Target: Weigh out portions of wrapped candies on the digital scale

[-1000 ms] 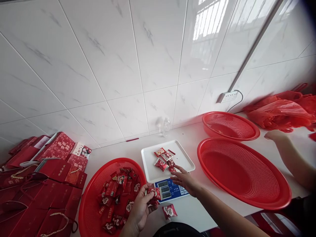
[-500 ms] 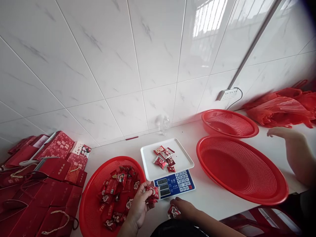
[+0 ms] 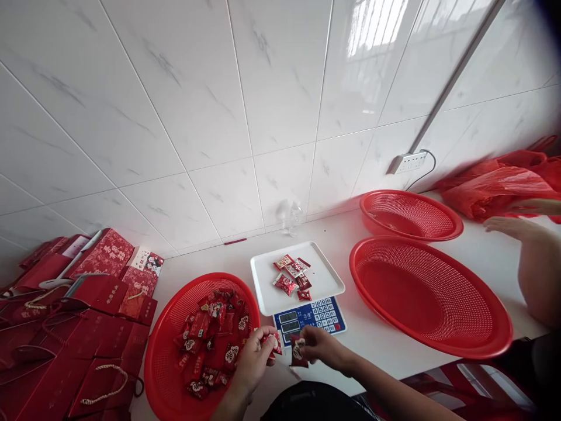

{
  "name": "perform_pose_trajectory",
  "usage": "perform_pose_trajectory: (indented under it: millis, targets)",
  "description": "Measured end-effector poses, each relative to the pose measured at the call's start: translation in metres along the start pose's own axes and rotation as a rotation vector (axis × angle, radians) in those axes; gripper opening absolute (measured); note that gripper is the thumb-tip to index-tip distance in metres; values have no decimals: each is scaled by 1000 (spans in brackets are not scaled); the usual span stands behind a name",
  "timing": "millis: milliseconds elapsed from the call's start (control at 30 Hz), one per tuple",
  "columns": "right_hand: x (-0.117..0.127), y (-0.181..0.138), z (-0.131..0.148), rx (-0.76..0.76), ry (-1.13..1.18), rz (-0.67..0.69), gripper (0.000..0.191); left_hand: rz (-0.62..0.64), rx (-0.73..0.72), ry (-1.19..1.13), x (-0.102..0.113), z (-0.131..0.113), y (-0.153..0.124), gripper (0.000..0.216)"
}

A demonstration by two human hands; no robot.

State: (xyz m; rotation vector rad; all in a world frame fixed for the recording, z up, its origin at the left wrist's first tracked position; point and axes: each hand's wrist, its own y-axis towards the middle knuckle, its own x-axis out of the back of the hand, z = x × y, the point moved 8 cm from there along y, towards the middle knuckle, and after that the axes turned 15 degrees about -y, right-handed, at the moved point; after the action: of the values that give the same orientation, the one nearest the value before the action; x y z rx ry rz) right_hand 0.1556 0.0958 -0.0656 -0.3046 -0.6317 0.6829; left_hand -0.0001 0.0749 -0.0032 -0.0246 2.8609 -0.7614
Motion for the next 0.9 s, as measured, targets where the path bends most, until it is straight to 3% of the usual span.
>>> perform_pose_trajectory:
  millis: [167, 267, 333, 467, 533, 633, 700, 767, 900]
  targets:
    - [-1, -12, 61, 130, 492, 71, 33, 188, 45, 54, -31, 6, -9, 52]
    - [4, -18, 68, 164, 437, 64, 34, 114, -16, 32, -26, 2, -5, 47]
    - [33, -20, 49, 126, 276, -127, 34, -13, -80, -3, -7, -7, 0, 42]
    - [125, -48, -25, -106, -233, -675, 38, -230, -99, -140, 42, -22, 3, 40]
    - [155, -64, -63, -226, -480, -795, 43, -310, -95, -199, 61, -27, 2, 39]
    - [168, -75, -116, -395, -630, -721, 48, -382, -82, -205, 76, -27, 1, 38]
    - [165, -74, -136, -450, -649, -653, 49, -377, -88, -163, 75, -23, 3, 40]
    - [162, -69, -140, -458, -654, -635, 48, -369, -103, -125, 73, -17, 7, 43]
    - [168, -47, -119, -419, -661, -653, 45, -359, -106, -118, 70, -8, 12, 49]
